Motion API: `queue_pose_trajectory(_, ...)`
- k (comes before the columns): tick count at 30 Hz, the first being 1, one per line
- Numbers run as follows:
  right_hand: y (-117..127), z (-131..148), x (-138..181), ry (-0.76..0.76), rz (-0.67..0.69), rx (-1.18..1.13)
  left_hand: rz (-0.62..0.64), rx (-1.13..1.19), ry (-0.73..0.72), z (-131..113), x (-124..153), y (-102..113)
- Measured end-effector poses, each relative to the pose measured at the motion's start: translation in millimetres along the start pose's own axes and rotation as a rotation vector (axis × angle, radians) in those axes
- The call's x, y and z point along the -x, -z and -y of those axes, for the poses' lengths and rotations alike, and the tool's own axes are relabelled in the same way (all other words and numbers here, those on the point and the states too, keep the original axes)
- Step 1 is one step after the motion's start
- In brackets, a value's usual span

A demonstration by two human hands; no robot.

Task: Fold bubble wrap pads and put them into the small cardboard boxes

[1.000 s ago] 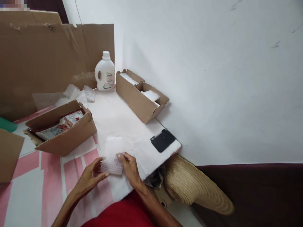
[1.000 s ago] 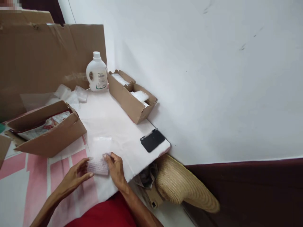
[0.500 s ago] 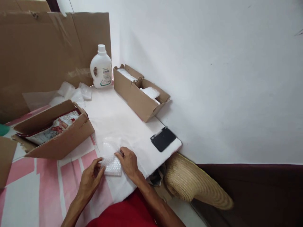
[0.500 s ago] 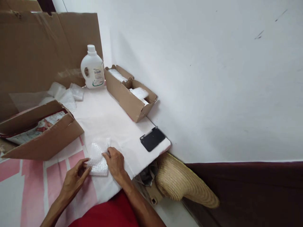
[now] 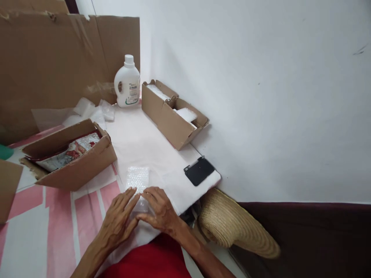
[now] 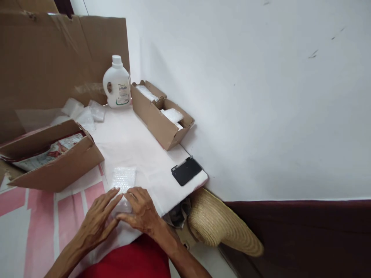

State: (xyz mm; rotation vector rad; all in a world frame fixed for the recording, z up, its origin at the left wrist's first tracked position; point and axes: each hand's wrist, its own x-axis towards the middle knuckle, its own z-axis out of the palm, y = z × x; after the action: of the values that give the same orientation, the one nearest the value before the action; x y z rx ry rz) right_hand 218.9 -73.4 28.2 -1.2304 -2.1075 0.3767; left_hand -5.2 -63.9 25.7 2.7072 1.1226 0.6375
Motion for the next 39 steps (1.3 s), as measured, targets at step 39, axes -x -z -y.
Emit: queue_pose_trajectory(39,-22.6,-43.2,-47.1,-0.454,-0.026,-0.016,-0.137,0.324,0.64,35.2,-58.3,-39.3)
